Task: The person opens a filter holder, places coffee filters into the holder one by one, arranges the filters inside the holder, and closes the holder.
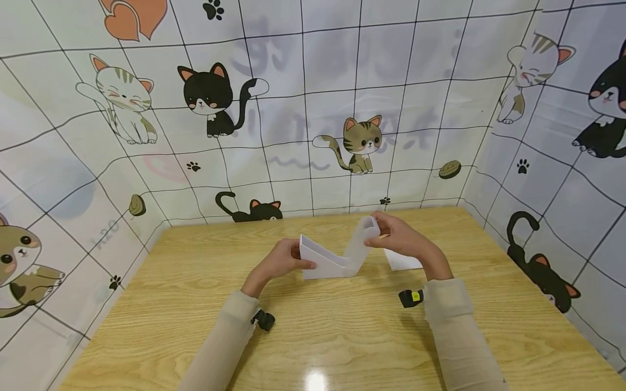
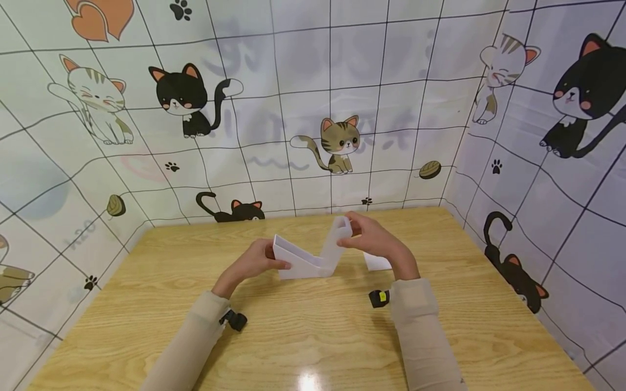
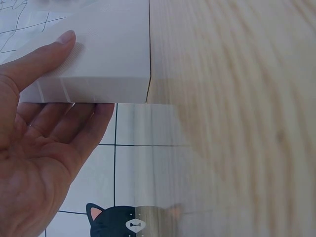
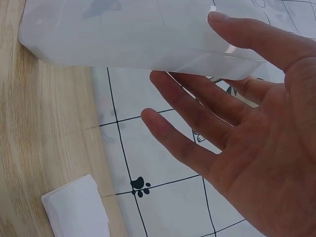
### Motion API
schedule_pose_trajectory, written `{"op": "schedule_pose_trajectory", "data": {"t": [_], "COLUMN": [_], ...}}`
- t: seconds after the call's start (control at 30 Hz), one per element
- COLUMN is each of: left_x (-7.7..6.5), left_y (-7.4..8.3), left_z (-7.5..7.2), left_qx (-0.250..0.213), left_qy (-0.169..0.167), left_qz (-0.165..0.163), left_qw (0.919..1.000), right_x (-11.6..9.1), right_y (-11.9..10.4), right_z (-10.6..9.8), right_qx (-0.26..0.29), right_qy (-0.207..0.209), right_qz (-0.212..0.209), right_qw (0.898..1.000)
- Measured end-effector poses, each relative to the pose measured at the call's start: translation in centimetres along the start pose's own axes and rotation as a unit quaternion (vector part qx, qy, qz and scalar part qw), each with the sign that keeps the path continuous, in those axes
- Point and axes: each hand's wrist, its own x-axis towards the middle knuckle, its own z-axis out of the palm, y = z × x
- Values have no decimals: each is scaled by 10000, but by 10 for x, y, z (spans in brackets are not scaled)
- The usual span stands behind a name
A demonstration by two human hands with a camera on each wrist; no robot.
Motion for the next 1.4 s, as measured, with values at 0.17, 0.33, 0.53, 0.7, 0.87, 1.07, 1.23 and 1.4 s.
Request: {"op": "schedule_pose_trajectory", "data": {"t": [0.17, 0.33, 0.53, 0.7, 0.87, 1.07, 1.23, 1.4], "left_x": [2, 1, 2, 2, 1, 1, 1, 1], "left_y": [-6, -5, -6, -7, -8, -7, -7, -8], "left_z": [1, 0, 1, 1, 0, 0, 1, 1], "left_qx": [17, -13, -81, -49, -11, -63, -34, 12], "left_qy": [55, 73, 36, 25, 54, 39, 54, 100], "left_qz": [47, 85, 129, 169, 160, 152, 148, 169], "left_qw": [10000, 9999, 9999, 9998, 9999, 9999, 9999, 9998], "right_x": [-1, -3, -3, -4, -5, -7, -8, -9], "right_y": [1, 1, 2, 5, 7, 8, 9, 9], "right_z": [-2, -4, -5, -6, -8, -10, -10, -12], "right_qx": [-27, -26, 11, -43, -72, -97, -96, -125], "right_qy": [-19, -3, -26, -19, -39, -92, -117, -136], "right_qz": [-23, -1, 39, 70, 66, 74, 109, 74], "right_qw": [10000, 10000, 10000, 10000, 9999, 9999, 9998, 9998]}}
